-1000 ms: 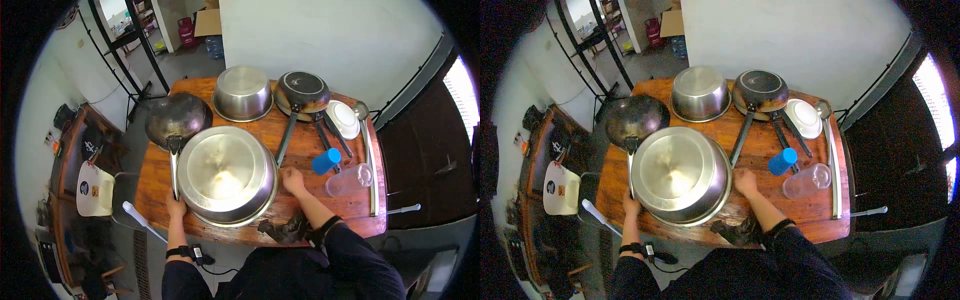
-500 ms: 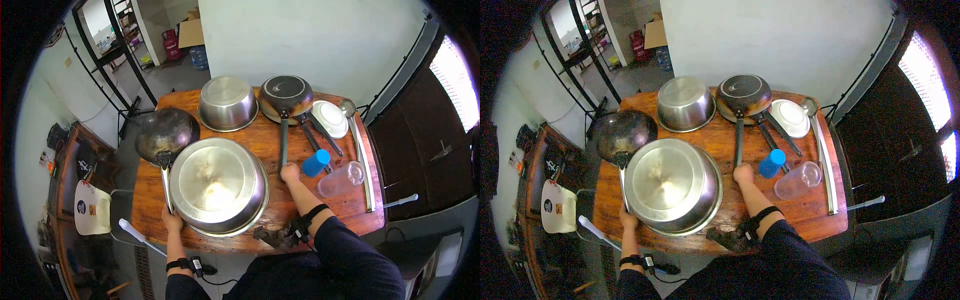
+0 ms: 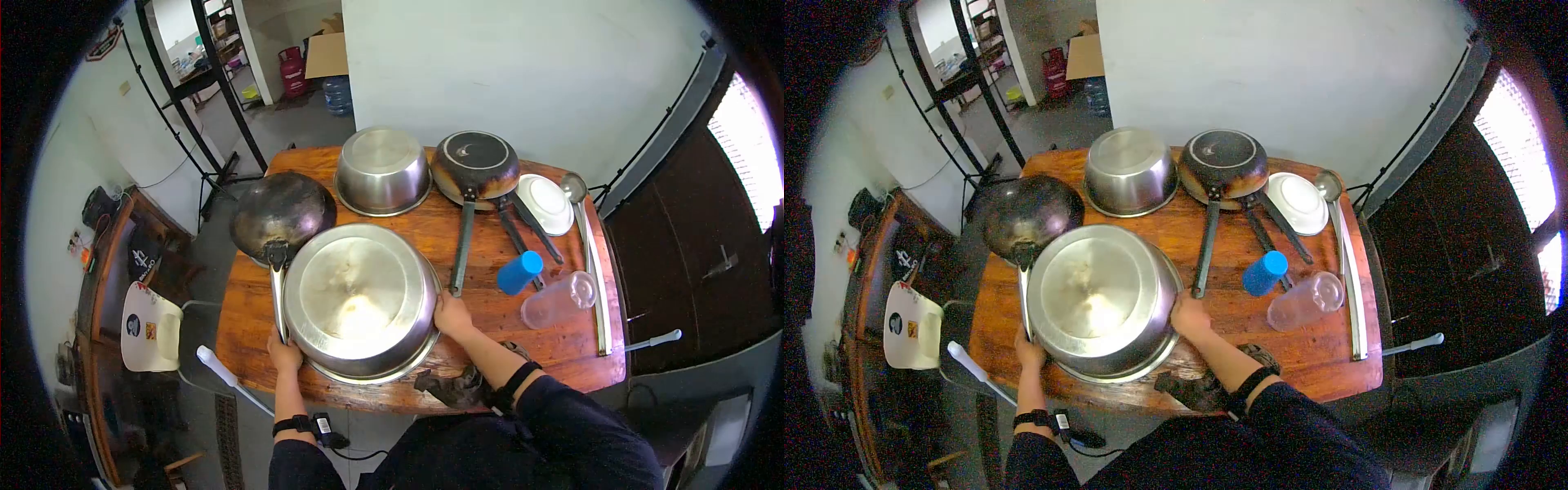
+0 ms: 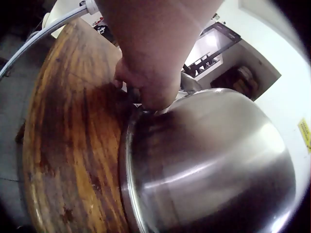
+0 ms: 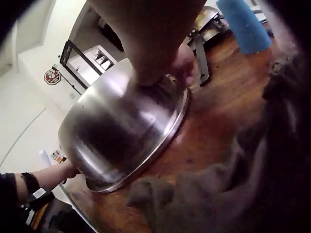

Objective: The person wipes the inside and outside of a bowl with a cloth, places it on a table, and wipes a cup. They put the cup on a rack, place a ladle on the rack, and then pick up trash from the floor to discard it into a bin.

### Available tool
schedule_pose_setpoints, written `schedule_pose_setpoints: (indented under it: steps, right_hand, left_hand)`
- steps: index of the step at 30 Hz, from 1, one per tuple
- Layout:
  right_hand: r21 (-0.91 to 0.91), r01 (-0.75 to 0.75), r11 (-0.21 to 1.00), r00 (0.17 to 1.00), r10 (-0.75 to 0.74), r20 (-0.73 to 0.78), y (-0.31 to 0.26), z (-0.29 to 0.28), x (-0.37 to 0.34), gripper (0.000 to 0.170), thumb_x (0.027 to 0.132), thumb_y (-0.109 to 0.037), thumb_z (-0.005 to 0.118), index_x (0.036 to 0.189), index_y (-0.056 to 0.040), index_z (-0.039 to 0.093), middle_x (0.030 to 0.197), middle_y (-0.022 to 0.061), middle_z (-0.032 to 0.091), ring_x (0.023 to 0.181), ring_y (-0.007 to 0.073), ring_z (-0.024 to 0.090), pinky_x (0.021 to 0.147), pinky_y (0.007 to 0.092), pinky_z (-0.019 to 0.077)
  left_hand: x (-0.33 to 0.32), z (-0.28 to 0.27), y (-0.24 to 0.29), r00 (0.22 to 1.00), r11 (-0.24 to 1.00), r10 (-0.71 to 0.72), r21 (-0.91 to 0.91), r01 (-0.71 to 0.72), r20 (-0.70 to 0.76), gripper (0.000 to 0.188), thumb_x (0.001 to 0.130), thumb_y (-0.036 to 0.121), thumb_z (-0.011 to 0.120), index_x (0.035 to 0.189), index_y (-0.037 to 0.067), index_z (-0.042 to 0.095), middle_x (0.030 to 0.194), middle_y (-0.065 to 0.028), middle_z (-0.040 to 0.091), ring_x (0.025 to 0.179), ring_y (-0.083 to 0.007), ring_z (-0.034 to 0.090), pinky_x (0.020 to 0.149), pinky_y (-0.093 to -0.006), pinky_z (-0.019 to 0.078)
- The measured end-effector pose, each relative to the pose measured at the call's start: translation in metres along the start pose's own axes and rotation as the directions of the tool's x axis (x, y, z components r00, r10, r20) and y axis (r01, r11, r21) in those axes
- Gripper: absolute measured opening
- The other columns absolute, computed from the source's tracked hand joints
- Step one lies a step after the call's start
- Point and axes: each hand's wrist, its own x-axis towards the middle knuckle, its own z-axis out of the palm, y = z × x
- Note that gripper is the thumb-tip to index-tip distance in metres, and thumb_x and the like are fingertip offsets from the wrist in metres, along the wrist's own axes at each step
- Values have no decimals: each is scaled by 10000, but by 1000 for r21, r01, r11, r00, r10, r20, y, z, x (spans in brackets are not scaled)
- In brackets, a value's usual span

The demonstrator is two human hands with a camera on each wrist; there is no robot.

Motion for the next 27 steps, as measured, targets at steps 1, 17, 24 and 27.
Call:
schedule_pose_setpoints:
  steps: [1,17,24,27]
  right_hand:
    - [73,12,997,1000,-13,9,9,13,10,311,730,-204,468,1016,-81,456,933,184,526,859,341,517,689,432,424]
    - [-397,9,918,999,11,48,30,-14,26,429,754,-166,381,1179,-220,367,866,159,572,776,292,569,635,401,454]
    - [-444,-50,894,996,12,-90,54,-18,34,272,799,-178,346,902,-72,574,807,164,589,751,304,580,597,389,469]
    - [-472,-82,878,995,44,-91,54,-23,38,261,789,-185,361,889,-74,575,812,159,589,755,301,580,605,387,467]
  left_hand:
    - [-1,-3,2,1000,1000,-17,16,17,23,475,668,0,494,1130,-17,390,1019,-215,460,952,-352,429,843,-382,331]
    - [1,-7,0,993,999,-35,-5,35,109,486,706,55,527,1160,9,360,1030,-192,458,960,-341,423,847,-368,329]
    - [-3,-14,16,990,995,-97,26,94,104,510,704,80,541,1173,18,347,1050,-207,449,992,-351,398,866,-372,314]
    - [-6,-9,13,999,996,-27,82,25,20,510,701,80,542,1171,17,352,1059,-214,446,987,-351,402,860,-371,318]
